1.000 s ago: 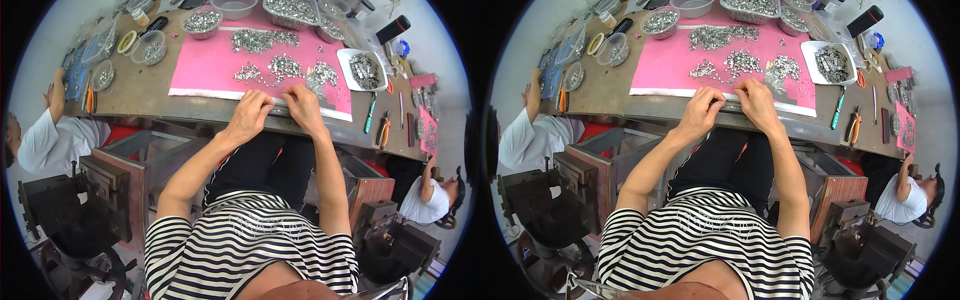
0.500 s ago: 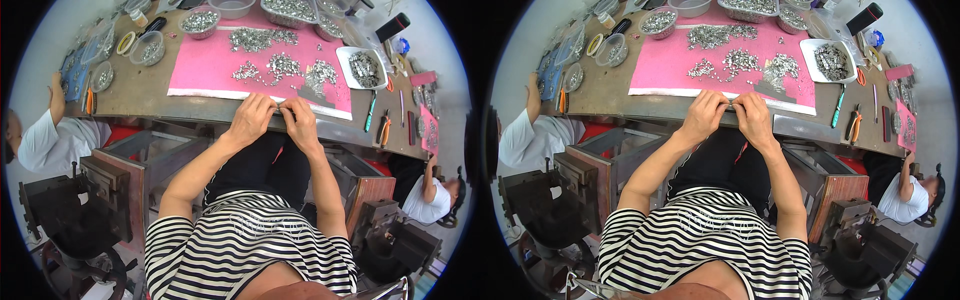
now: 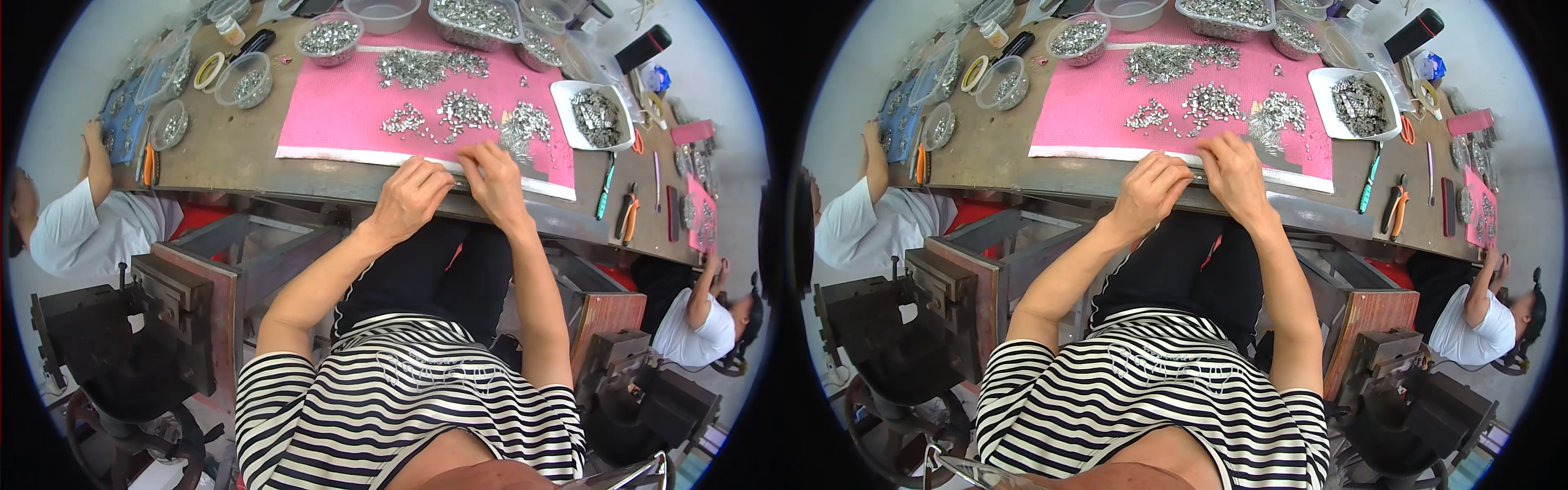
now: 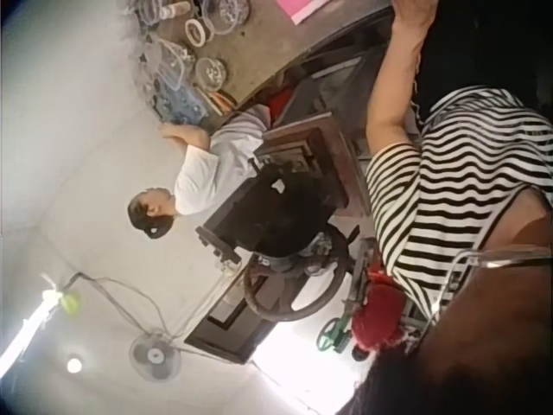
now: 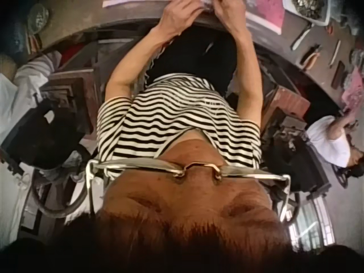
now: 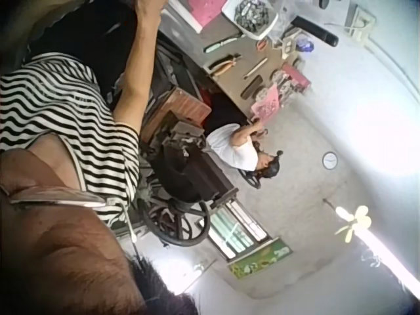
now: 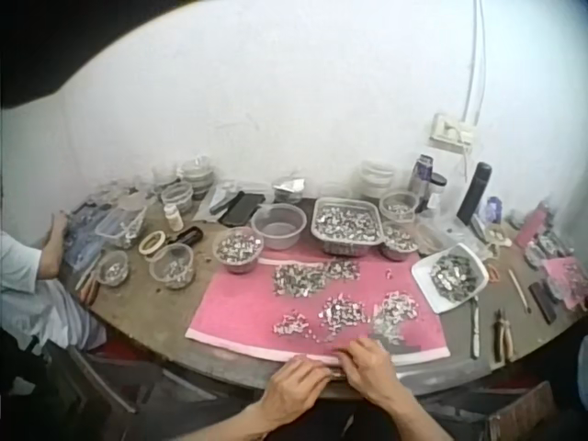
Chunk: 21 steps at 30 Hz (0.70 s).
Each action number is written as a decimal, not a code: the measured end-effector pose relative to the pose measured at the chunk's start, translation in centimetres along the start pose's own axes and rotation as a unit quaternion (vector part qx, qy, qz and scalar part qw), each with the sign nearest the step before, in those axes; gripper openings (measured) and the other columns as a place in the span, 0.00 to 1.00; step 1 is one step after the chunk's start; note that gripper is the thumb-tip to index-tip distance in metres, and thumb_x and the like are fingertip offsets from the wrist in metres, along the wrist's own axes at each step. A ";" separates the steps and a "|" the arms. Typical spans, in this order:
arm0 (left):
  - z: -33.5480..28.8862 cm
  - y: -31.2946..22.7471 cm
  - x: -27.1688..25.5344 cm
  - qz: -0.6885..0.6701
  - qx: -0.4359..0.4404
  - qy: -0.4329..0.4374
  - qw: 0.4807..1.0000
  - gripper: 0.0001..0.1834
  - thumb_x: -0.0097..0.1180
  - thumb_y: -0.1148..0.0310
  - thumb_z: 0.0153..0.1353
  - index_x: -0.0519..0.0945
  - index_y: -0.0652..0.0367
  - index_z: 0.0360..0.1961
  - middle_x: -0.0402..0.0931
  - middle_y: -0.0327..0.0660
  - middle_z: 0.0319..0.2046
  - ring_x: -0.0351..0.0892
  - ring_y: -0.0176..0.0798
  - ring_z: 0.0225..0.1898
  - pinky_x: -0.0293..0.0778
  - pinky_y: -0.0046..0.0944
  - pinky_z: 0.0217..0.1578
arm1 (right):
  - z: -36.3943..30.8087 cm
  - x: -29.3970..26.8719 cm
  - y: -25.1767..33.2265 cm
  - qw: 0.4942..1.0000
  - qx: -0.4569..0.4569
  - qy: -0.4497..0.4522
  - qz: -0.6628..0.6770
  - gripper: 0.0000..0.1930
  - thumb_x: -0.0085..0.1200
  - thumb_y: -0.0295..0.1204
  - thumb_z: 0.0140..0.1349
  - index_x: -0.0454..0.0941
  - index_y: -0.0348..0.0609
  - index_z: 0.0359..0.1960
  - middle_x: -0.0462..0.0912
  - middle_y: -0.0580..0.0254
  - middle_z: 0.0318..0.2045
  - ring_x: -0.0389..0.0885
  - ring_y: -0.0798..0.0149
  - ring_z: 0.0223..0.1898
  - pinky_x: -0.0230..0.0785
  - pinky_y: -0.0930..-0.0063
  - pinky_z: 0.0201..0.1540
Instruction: The person loads small metal pieces into a slotted metal fixture on the workbench, inserts the fixture into a manual press machine, rotates the wheel to press the pieces, and removes the fixture to continue placing more pieces into it.
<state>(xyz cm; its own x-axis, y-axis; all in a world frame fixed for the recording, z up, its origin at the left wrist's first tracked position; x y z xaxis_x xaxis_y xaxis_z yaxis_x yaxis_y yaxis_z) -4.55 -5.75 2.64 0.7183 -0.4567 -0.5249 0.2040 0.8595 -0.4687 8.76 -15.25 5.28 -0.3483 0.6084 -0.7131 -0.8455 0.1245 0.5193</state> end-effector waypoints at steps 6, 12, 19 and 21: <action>1.0 1.1 -0.8 -0.008 -0.017 0.025 1.000 0.06 0.65 0.75 0.57 0.83 0.59 0.36 0.80 0.42 0.34 0.78 0.48 0.37 0.71 0.49 0.45 | 2.9 3.2 -2.1 0.999 -0.016 0.001 -0.033 0.05 0.64 0.24 0.58 0.83 0.37 0.35 0.79 0.54 0.29 0.82 0.51 0.32 0.74 0.60 0.36; 4.0 5.5 -1.0 0.097 -0.016 0.064 0.993 0.04 0.65 0.69 0.59 0.86 0.51 0.36 0.79 0.35 0.32 0.75 0.41 0.41 0.64 0.46 0.51 | 1.2 0.2 -2.9 0.992 0.103 0.061 0.046 0.06 0.63 0.27 0.59 0.81 0.36 0.31 0.81 0.52 0.26 0.80 0.50 0.31 0.72 0.57 0.36; 4.8 6.8 0.6 0.112 0.035 0.136 0.984 0.04 0.66 0.65 0.57 0.87 0.47 0.35 0.77 0.32 0.32 0.74 0.40 0.43 0.60 0.51 0.55 | 0.0 -0.6 -4.0 0.995 0.072 0.043 0.046 0.04 0.66 0.25 0.57 0.85 0.40 0.34 0.79 0.55 0.28 0.80 0.58 0.30 0.72 0.65 0.34; 4.8 6.8 0.6 0.106 0.037 0.142 0.983 0.04 0.67 0.66 0.57 0.87 0.47 0.34 0.77 0.34 0.32 0.74 0.42 0.44 0.60 0.53 0.55 | 0.1 -0.8 -3.6 0.998 -0.035 0.049 -0.019 0.05 0.67 0.25 0.56 0.85 0.41 0.34 0.79 0.55 0.28 0.80 0.55 0.32 0.72 0.62 0.37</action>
<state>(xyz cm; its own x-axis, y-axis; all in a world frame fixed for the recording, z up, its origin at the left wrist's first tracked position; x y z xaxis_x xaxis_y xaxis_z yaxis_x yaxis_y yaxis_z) 0.46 0.94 2.59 0.5375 -0.3015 -0.7875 0.1246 0.9520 -0.2795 12.09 -16.06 4.02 -0.3507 0.5239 -0.7762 -0.8838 0.0890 0.4594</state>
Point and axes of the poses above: each hand's wrist, its own z-axis towards the middle knuckle, its own x-axis out of the palm, y = z × x, the point moved 4 cm from there along z, towards the middle knuckle
